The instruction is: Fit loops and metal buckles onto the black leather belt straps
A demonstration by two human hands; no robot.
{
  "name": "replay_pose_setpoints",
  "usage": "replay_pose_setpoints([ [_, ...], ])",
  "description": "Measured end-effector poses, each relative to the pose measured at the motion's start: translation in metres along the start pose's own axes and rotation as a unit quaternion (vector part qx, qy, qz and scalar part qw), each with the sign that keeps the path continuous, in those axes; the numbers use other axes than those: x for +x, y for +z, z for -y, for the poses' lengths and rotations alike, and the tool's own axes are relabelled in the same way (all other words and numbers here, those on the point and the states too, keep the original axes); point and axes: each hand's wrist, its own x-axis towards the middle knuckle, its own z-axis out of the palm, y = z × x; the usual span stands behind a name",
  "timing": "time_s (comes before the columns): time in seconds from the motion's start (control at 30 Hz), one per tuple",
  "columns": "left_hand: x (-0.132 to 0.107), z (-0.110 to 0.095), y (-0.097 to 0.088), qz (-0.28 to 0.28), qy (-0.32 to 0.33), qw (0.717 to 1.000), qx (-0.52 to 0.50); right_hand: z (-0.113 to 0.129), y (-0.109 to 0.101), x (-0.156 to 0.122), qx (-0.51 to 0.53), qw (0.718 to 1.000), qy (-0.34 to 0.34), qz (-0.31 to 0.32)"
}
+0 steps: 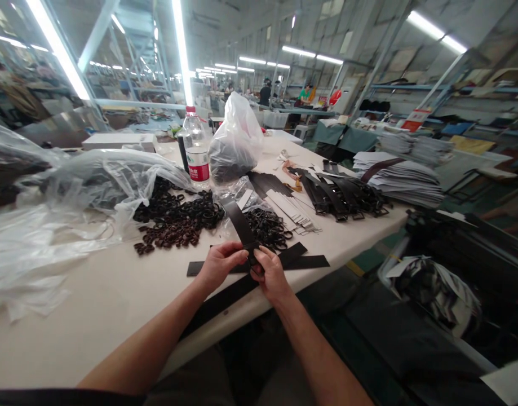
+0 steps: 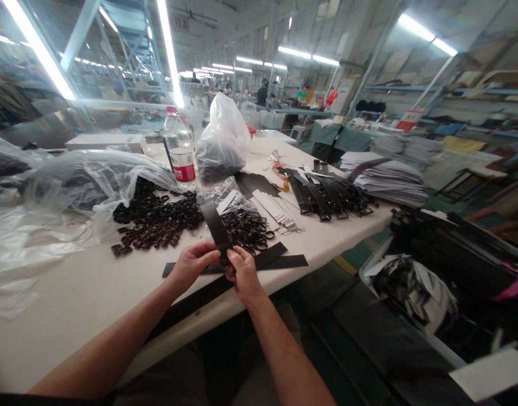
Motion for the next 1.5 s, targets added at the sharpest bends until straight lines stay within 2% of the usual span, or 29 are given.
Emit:
replay_pose_setpoints([
  [0.17,0.000,0.005,0.000,-0.024,0.051,0.997,0.060,0.002,0.003,-0.003,0.009,1.000,0.006,-0.016],
  [0.4,0.004,0.015,-0.004,-0.076,0.103,0.982,0.139,-0.004,0.007,0.003,-0.048,0.997,-0.004,-0.053],
  [0.53,0.003,0.013,-0.003,-0.091,0.156,0.960,0.216,-0.008,0.011,0.008,-0.082,0.993,-0.029,-0.075],
  [0.63,0.002,0.008,-0.002,-0.090,0.183,0.951,0.234,-0.012,0.011,0.011,-0.108,0.990,-0.048,-0.083],
  [0.73,0.001,0.006,0.000,-0.096,0.159,0.963,0.193,-0.013,0.009,0.011,-0.139,0.984,-0.078,-0.083],
  [0.87,0.000,0.006,0.005,-0.053,0.035,0.998,0.025,-0.007,0.009,0.006,-0.179,0.973,-0.127,-0.068],
  [0.97,-0.001,0.005,0.009,-0.006,-0.031,0.992,-0.122,-0.002,0.011,0.002,-0.221,0.961,-0.163,-0.031],
  [1.07,-0.002,0.003,0.010,0.026,-0.062,0.977,-0.202,-0.001,0.013,0.001,-0.275,0.944,-0.182,-0.003],
  [1.23,-0.003,0.003,0.005,0.014,-0.087,0.969,-0.232,-0.008,0.018,0.006,-0.284,0.941,-0.182,0.027],
  [1.37,-0.004,0.005,0.005,-0.017,-0.059,0.976,-0.211,-0.012,0.021,0.010,-0.247,0.952,-0.179,0.034],
  [1.5,-0.001,0.009,0.005,-0.019,-0.034,0.986,-0.160,-0.012,0.021,0.013,-0.240,0.958,-0.157,0.026],
])
